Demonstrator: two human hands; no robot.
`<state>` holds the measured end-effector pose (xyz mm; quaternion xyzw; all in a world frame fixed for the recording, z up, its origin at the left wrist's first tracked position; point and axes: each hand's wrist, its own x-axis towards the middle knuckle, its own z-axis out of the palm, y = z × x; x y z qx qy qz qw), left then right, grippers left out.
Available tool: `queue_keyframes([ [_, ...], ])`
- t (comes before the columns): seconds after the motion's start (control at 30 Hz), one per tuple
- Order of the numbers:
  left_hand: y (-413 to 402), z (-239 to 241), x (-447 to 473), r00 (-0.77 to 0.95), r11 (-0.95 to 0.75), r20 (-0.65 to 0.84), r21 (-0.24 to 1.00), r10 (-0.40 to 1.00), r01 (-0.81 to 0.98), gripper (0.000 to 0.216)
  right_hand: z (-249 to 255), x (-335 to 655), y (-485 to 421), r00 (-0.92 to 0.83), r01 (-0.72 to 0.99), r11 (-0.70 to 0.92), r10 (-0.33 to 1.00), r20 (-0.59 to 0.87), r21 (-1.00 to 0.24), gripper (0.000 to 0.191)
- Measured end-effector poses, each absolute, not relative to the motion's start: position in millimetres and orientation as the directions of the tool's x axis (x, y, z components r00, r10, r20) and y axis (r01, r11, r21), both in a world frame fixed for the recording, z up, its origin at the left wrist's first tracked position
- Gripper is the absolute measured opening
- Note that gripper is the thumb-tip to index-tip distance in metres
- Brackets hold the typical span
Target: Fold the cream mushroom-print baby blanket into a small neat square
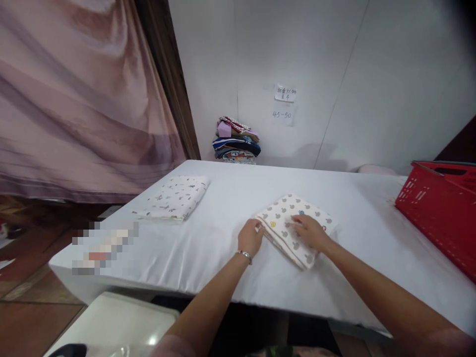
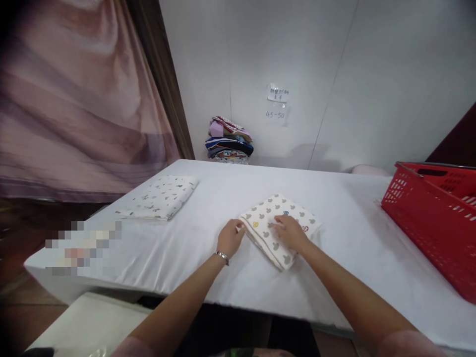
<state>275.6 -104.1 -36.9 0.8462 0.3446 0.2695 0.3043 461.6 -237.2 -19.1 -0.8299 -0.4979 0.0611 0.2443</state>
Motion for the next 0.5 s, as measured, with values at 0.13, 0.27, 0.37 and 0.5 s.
queue_keyframes([
  [0.13,-74,-34,284,0.767,-0.84,0.404,0.446,0.498,0.31,0.031,-20,409,-255,0.404,0.858,-0.328,0.906,0.128,-0.395,0.027],
  [0.27,-64,-36,301,0.888,-0.953,0.361,0.204,0.286,0.224,0.028,-17,399,-259,0.408,0.877,-0.359,0.907,0.101,-0.32,0.023],
  [0.37,-61,-36,306,0.907,-0.968,0.348,0.156,0.238,0.194,0.024,-16,401,-258,0.395,0.884,-0.352,0.914,0.092,-0.307,0.026],
  [0.5,-59,-40,301,0.9,-0.968,0.364,0.163,0.24,0.192,0.022,-19,395,-258,0.357,0.908,-0.309,0.923,0.14,-0.282,0.026],
])
